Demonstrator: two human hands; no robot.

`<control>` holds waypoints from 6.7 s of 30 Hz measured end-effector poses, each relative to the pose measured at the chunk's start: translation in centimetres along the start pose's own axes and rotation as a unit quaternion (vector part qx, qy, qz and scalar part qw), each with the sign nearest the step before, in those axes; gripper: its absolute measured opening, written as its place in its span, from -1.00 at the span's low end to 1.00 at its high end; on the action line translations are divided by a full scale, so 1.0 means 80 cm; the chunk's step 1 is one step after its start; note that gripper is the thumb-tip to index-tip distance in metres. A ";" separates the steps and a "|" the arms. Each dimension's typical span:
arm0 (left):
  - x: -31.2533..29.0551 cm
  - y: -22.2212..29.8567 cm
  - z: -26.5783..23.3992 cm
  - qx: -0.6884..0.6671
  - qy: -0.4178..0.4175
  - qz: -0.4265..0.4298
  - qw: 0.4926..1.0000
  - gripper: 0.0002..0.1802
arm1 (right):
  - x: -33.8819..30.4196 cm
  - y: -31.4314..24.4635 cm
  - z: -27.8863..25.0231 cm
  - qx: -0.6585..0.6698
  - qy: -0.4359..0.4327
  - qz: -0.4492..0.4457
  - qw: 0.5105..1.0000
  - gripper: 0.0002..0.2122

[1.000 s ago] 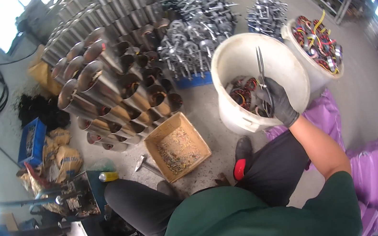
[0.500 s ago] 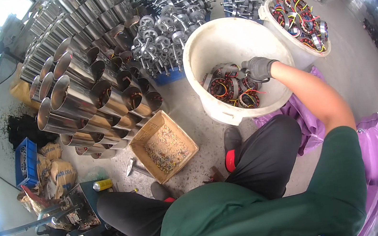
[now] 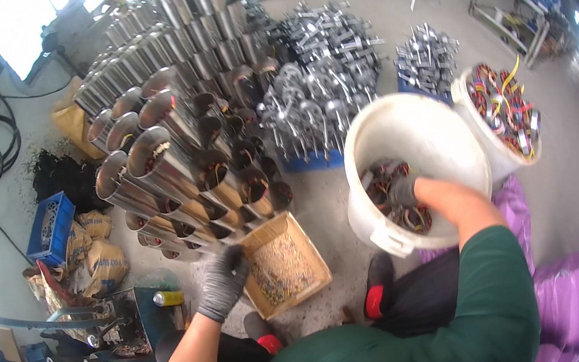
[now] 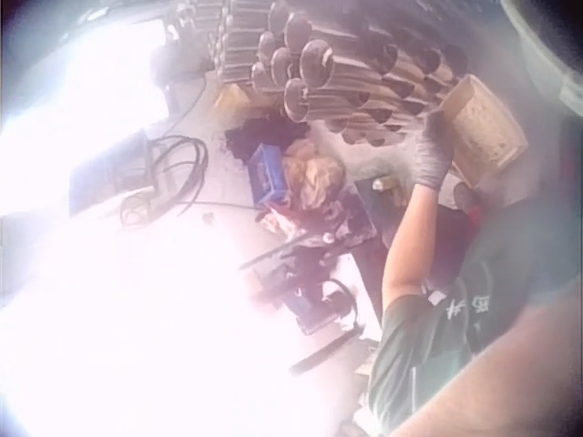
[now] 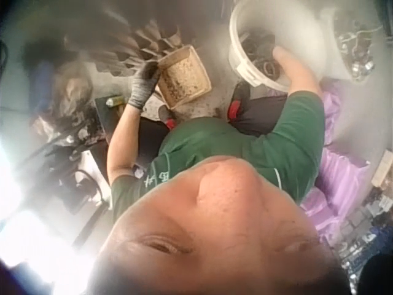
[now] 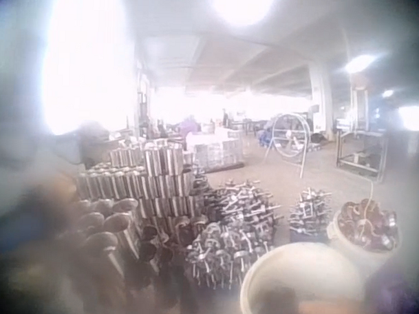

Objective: The person fits a metal sleeve onto a stator, uses a hydraulic press to secure the assembly, and subsequently uses a tool to strip and twist electrical wires on another stator unit.

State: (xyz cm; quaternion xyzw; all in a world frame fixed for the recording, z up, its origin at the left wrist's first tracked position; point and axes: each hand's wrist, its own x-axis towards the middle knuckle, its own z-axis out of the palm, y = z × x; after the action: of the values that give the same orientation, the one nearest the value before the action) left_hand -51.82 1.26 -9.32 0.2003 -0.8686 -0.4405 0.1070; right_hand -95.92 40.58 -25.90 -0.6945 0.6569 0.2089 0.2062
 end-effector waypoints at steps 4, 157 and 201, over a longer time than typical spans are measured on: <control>-0.006 0.022 -0.007 0.048 -0.093 -0.032 0.994 -0.66 | 0.007 -0.016 -0.025 -0.077 -0.089 0.022 0.993 -0.59; -0.025 0.060 0.039 -0.422 0.119 0.105 0.893 -0.59 | 0.140 -0.322 -0.227 0.386 0.534 0.014 0.753 -0.71; 0.000 0.046 0.052 -0.351 -0.127 -0.074 0.925 -0.82 | 0.174 -0.341 -0.136 0.790 0.354 -0.011 0.501 -0.81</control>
State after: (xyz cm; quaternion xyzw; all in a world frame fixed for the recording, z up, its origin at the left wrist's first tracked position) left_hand -54.22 6.19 -8.79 0.1561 -0.6475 -0.7455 0.0259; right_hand -67.78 24.41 -24.39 -0.2659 0.5596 -0.6620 0.4219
